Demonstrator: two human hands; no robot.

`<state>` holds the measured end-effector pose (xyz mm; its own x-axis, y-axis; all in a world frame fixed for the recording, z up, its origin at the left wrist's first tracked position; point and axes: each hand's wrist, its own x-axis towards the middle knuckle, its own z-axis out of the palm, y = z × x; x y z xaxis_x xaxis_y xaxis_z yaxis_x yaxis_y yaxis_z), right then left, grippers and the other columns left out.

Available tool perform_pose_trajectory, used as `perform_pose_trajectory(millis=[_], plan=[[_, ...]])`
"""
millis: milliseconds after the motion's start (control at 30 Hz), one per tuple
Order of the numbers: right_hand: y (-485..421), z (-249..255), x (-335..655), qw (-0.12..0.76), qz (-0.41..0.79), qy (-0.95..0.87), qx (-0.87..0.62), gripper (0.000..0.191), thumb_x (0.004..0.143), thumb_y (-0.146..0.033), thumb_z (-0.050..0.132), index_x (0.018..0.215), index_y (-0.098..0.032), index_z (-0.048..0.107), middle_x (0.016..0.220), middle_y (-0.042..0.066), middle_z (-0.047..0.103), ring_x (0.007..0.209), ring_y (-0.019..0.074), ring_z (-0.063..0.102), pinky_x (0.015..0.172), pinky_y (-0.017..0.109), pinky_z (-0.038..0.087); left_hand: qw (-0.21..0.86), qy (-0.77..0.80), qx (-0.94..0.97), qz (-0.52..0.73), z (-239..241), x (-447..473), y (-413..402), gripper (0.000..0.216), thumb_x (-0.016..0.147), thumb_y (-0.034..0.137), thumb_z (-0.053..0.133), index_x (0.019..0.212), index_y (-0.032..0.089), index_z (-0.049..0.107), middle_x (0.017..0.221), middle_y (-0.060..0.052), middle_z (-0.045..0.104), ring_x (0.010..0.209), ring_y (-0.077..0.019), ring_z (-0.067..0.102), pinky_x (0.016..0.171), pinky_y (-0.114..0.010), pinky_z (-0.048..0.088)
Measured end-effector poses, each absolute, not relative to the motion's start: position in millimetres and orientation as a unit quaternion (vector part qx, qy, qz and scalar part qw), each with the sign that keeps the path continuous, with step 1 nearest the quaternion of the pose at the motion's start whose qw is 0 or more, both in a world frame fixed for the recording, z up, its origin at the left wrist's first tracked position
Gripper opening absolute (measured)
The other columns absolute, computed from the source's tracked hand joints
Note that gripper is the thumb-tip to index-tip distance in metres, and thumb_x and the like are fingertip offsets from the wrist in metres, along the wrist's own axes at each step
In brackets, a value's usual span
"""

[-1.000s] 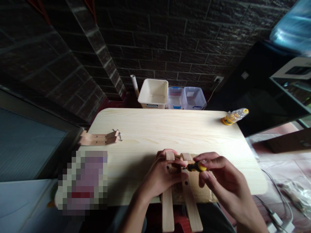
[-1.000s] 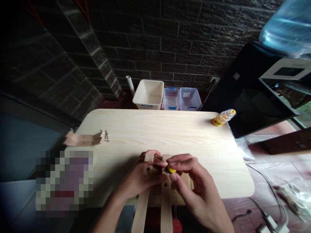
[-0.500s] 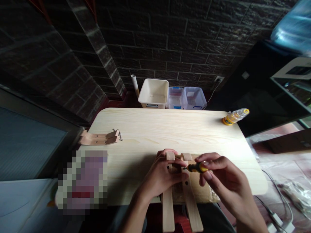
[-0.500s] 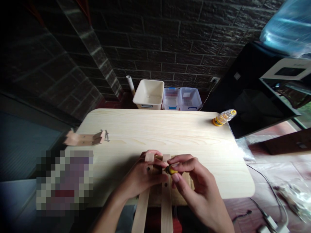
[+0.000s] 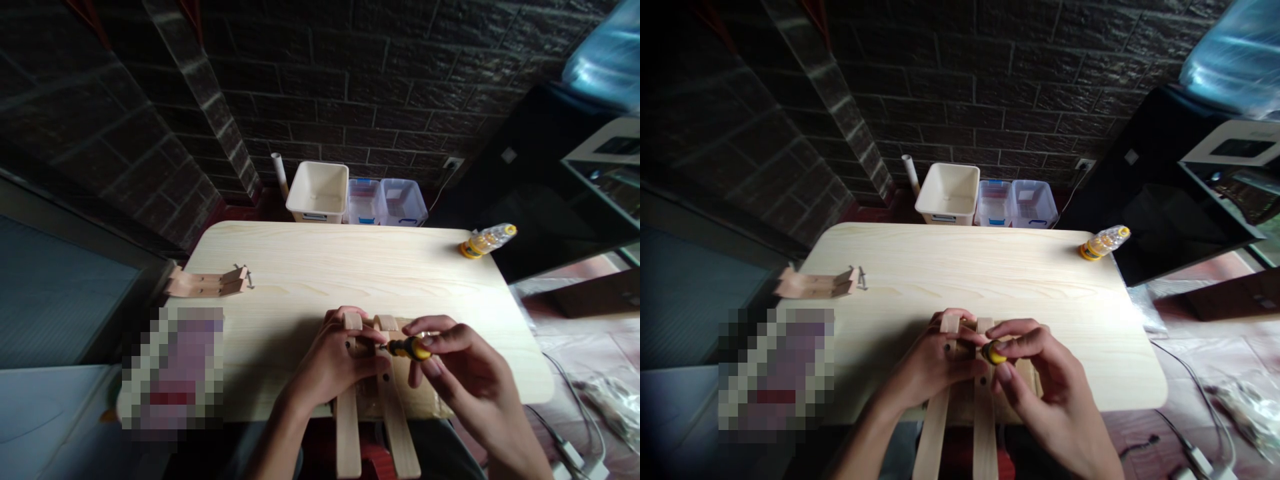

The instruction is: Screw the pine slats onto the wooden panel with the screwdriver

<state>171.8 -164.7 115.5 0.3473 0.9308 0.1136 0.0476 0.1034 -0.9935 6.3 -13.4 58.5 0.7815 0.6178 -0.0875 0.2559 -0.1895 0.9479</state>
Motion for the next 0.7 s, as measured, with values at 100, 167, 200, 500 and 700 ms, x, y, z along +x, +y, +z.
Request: perform_pose_trajectory(millis=[100,167,200,500,700], plan=[[-164.9,113.9,171.7,0.604,0.370,-0.436,-0.556,0.025,0.103,-0.013,0.063,0.118,-0.031,0.070,0.132,0.009,0.065,0.082,0.0148,0.069,0.074,0.033,0.064,0.569,0.287,0.755,0.156,57.3,6.2,-13.5,0.031,0.073,0.037,0.096,0.102,0.035,0.088,0.132,-0.006,0.071,0.128,-0.0312,0.063,0.120,-0.046,0.047],[-164.3,112.3,171.9,0.605,0.362,-0.439,-0.557,0.025,0.103,-0.013,0.063,0.119,-0.031,0.069,0.130,0.008,0.065,0.085,0.0154,0.069,0.073,0.032,0.063,0.574,0.286,0.751,0.157,56.9,6.1,-13.7,0.031,0.073,0.037,0.097,0.103,0.035,0.087,0.133,-0.006,0.071,0.129,-0.0315,0.062,0.120,-0.046,0.046],[-164.0,111.6,172.1,0.605,0.357,-0.439,-0.560,0.025,0.103,-0.012,0.063,0.118,-0.031,0.069,0.129,0.009,0.065,0.088,0.0160,0.069,0.072,0.031,0.062,0.577,0.286,0.748,0.158,57.0,6.0,-13.8,0.031,0.073,0.037,0.097,0.102,0.035,0.087,0.133,-0.006,0.071,0.129,-0.0316,0.062,0.120,-0.046,0.047],[-165.0,112.0,172.4,0.589,0.348,-0.458,-0.567,0.021,0.101,-0.012,0.065,0.114,-0.029,0.067,0.129,0.010,0.064,0.102,0.0203,0.069,0.076,0.032,0.062,0.565,0.292,0.760,0.136,61.9,6.3,-13.3,0.027,0.076,0.039,0.093,0.102,0.033,0.086,0.133,-0.006,0.071,0.124,-0.0322,0.067,0.120,-0.051,0.047],[-165.5,111.1,172.1,0.601,0.344,-0.440,-0.571,0.021,0.105,-0.013,0.061,0.117,-0.030,0.067,0.134,0.009,0.062,0.082,0.0131,0.069,0.070,0.030,0.063,0.566,0.293,0.759,0.136,63.9,7.2,-14.2,0.027,0.077,0.039,0.094,0.102,0.033,0.087,0.134,-0.006,0.072,0.127,-0.0333,0.066,0.119,-0.051,0.047]])
